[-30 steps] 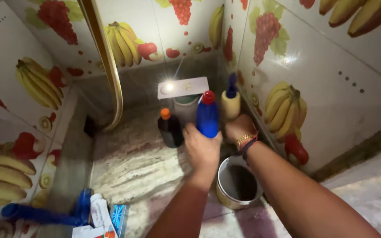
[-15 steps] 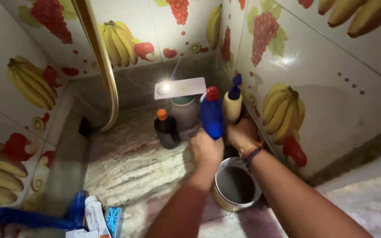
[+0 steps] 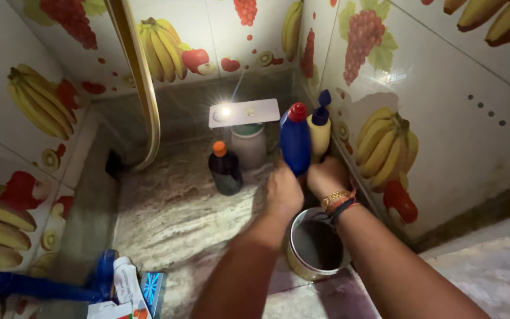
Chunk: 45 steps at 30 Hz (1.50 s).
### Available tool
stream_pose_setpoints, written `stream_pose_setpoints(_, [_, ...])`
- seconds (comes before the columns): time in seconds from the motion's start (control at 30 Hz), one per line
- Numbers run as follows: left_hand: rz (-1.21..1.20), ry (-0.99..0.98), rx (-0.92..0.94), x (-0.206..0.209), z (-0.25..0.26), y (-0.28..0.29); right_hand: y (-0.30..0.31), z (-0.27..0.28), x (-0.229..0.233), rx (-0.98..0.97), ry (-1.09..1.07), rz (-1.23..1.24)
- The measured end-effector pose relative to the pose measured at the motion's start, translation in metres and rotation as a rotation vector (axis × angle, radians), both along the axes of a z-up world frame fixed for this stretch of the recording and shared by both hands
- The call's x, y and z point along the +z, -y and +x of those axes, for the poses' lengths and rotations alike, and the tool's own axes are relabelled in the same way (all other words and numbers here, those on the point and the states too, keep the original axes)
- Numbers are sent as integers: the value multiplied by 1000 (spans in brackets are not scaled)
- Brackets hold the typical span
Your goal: The person cleans a bathroom sink drain and faucet using a cloth, then organizes various toiletries on the floor. They wipe the drain area repeatedly and arrange bottles and tubes of personal care products.
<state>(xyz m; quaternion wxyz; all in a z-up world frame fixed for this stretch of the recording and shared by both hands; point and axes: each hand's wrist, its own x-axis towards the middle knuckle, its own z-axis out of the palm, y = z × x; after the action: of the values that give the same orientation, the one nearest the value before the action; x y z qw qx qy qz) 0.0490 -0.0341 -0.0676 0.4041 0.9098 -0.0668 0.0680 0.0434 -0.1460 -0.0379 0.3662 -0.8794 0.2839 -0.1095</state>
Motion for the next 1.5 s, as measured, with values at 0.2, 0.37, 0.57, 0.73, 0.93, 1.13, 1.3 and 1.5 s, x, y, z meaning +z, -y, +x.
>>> stream_pose_setpoints(0.2, [-146, 53, -60, 34, -21, -17, -8, -13, 37, 291, -117, -502])
stream_pose_setpoints(0.37, [-79, -91, -33, 64, -64, -48, -8, -56, 95, 585, -191, -638])
stream_pose_setpoints(0.57, [-188, 18, 29, 73, -116, -114, -67, -89, 155, 411, -199, -496])
stream_pose_setpoints(0.73, [-117, -90, 166, 72, -114, -164, -123, -91, 128, 517, -24, -254])
stream_pose_setpoints(0.93, [-158, -26, 279, 43, -48, -176, -151, -19, 61, 423, 64, -184])
stream_pose_setpoints(1.13, [-244, -109, 205, -3, 15, -174, -157, 28, 26, 428, 247, -82])
stream_pose_setpoints(1.3, [-249, -209, 159, -17, 32, -162, -163, 32, 42, 525, 223, -64])
stream_pose_setpoints(1.5, [-282, -86, -7, -15, 15, -146, -147, -2, 76, 462, -46, -175])
